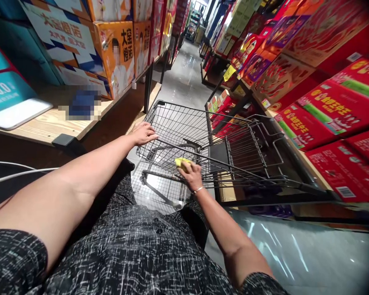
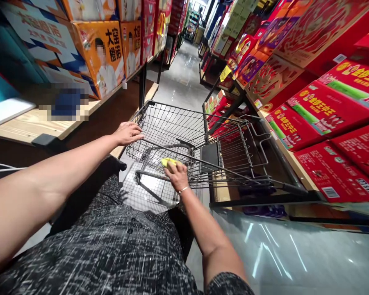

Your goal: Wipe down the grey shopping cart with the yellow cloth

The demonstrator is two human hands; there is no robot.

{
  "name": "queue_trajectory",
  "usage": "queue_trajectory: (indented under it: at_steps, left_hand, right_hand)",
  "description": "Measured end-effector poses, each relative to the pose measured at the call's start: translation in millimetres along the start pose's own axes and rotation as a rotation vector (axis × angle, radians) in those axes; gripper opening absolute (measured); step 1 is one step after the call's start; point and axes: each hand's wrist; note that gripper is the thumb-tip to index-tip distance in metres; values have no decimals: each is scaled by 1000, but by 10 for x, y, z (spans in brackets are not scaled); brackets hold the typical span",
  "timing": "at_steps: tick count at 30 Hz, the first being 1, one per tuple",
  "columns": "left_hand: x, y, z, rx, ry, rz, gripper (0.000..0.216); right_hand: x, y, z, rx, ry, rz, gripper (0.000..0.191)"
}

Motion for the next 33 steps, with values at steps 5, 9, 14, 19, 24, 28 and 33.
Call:
queue_trajectory:
  at_steps: [5,9,14,19,24,28,33]
  left_hand:
    - [-235,-3,29,-33,66,-56,47]
    - [-692,-44,252,-13,-2,45,52]
    - [-980,-76,507,-22,49,79,57]
    - [-844,-35,456,-24,45,127,41]
    - [-674,94,414,-25,33,136,38]
    - [-595,218,341,42,18,107,46]
    - [-825,288,189,112,-68,-1,56]
  right_hand:
    - [-635,-4,-459,-521,-144,388,35]
    - [-369,210,-574,-468,-47,390,44]
    - [307,762,-723,-234,52,156,54]
    - [7,707,-788,-165,55,100,50]
    - [-1031,-202,-654,-318,71,146,45]
    - [-1643,-914,-624,-461,2,319,41]
    - [-1499,-886,-437,-651,-142,462,38]
Point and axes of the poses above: each hand's wrist, its own y-axis towards the middle knuckle, its own z-axis out of the palm, x = y × z, and after that the axes turned 10 degrees about -y, right-handed
